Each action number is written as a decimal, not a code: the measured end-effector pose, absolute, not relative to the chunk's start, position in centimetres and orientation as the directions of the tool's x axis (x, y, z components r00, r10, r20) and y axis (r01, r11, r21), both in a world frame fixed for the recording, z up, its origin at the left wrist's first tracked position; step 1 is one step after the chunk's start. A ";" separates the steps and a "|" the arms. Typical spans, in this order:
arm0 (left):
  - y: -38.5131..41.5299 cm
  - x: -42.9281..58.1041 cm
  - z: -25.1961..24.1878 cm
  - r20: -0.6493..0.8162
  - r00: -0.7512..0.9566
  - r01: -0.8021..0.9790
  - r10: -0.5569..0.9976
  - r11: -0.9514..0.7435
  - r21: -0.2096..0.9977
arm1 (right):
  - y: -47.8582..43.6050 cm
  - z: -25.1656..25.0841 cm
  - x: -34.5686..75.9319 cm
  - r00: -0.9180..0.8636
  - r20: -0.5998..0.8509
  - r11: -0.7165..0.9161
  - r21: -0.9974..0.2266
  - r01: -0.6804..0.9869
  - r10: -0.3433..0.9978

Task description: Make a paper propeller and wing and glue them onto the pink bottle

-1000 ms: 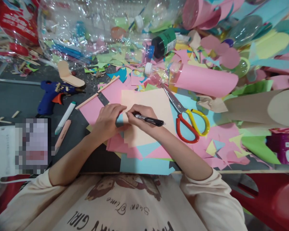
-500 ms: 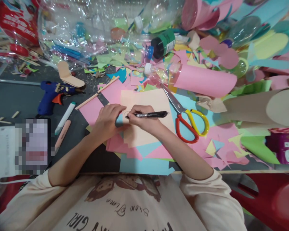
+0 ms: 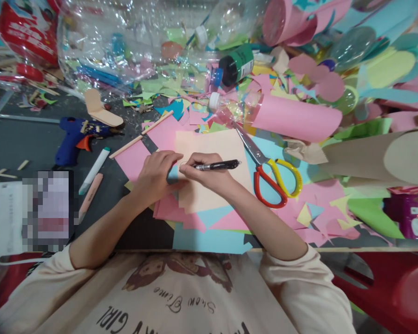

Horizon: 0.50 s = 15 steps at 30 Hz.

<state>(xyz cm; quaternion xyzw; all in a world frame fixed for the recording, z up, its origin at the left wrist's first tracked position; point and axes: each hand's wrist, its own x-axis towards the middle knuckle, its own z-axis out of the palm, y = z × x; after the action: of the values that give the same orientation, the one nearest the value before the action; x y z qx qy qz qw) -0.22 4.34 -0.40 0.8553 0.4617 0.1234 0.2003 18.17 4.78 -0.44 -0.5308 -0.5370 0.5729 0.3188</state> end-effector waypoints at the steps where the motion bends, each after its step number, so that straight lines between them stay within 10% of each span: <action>1: 4.3 -0.2 -0.4 0.029 0.542 0.741 0.840 -0.494 0.455 | 4.8 -0.4 18.1 -0.239 -0.267 -0.216 -0.951 0.219 0.934; 9: 4.2 -0.3 -0.5 0.043 0.533 0.748 0.845 -0.494 0.443 | 4.5 -0.6 18.3 -0.122 -0.219 -0.213 -0.975 0.059 0.968; 15: 4.3 -0.2 -0.4 0.048 0.542 0.741 0.839 -0.504 0.443 | 4.5 -0.3 18.3 -0.192 -0.220 -0.166 -0.951 0.262 0.956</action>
<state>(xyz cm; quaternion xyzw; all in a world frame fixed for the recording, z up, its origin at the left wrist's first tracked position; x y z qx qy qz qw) -0.25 4.28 -0.42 0.8575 0.4608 0.1296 0.1888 18.30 4.54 -0.29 -0.5459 -0.5579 0.5338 0.3252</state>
